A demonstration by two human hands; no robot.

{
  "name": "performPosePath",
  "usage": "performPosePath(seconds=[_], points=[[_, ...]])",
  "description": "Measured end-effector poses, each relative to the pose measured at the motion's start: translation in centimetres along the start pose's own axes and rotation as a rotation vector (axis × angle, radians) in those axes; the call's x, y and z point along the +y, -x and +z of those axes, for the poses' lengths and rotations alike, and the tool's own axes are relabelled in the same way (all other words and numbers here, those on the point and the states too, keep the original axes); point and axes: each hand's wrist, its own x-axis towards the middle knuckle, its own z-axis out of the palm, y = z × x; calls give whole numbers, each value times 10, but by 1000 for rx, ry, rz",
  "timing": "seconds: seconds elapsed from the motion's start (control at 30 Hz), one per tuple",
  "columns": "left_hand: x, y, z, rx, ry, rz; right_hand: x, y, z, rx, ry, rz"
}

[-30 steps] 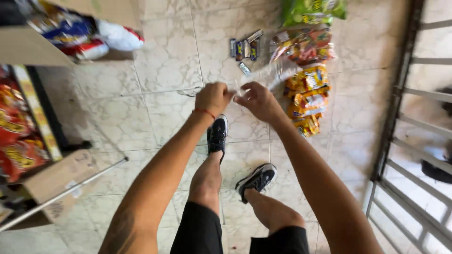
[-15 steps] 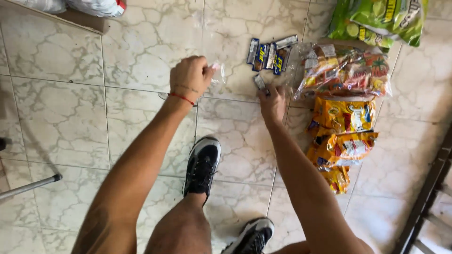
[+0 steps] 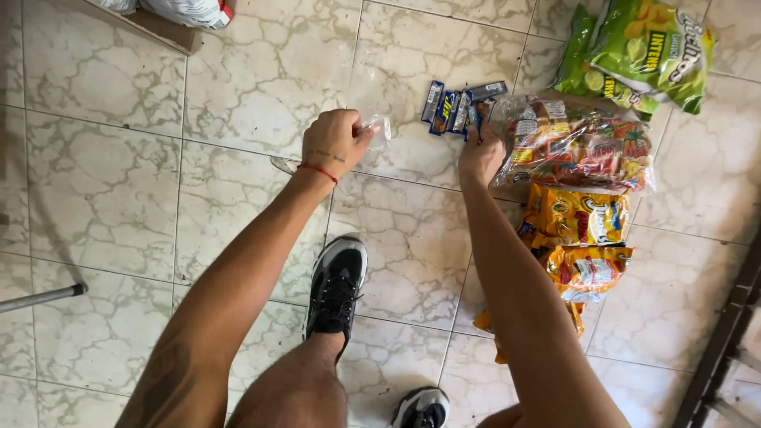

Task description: The person gathers small snack packets from the floor and places them into a clear plastic bag. They then retrieve two bags of chips from a shelf and add them to the pile on the floor. Finally, they open a black plastic bag and begin placing the snacks inside.

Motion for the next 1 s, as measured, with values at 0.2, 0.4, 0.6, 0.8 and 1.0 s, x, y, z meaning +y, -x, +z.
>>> performPosePath(seconds=[0.2, 0.4, 0.6, 0.8, 1.0], points=[[-5, 8, -12, 15, 63, -25, -28, 0, -7, -220, 269, 120], [4, 16, -12, -11, 121, 0, 2, -4, -12, -168, 187, 42], [18, 14, -12, -63, 195, -30, -180, 77, -147, -281, -563, -327], [16, 20, -5, -229, 277, -22, -185, 96, -140, -285, -452, -478], [25, 33, -7, -293, 360, -27, -179, 91, -154, -312, -306, -604]])
